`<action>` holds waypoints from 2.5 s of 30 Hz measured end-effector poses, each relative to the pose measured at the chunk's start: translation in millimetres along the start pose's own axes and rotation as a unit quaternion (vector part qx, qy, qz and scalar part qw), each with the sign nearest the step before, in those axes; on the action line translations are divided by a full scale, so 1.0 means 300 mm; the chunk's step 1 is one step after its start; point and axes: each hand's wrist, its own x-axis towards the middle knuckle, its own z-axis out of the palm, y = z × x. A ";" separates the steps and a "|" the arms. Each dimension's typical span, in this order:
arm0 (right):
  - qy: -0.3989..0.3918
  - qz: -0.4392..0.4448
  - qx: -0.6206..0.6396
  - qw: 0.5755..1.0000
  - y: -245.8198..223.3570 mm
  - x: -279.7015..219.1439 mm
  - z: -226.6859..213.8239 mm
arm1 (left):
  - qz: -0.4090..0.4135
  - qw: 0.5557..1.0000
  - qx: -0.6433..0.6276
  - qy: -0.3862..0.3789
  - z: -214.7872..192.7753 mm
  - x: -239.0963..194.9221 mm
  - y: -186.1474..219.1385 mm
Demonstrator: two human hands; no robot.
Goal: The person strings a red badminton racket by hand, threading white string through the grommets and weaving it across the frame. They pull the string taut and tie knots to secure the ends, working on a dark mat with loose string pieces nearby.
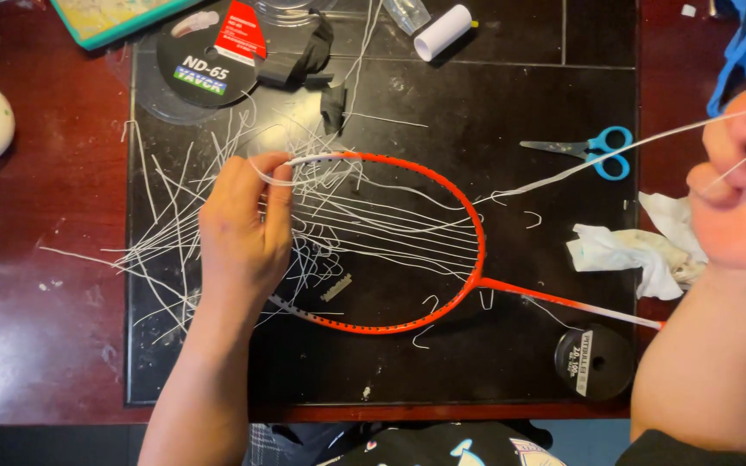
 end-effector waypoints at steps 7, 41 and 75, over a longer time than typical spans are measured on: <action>0.049 -0.041 0.147 0.987 0.057 -0.017 0.565 | 0.042 0.997 0.066 -0.007 0.008 -0.027 0.000; -0.189 0.043 -0.536 0.821 0.168 -0.042 0.769 | 0.018 1.000 0.002 0.009 0.002 -0.018 0.061; -0.054 0.092 -0.584 0.805 0.163 0.045 0.547 | 0.000 0.997 -0.073 -0.039 -0.016 -0.007 0.085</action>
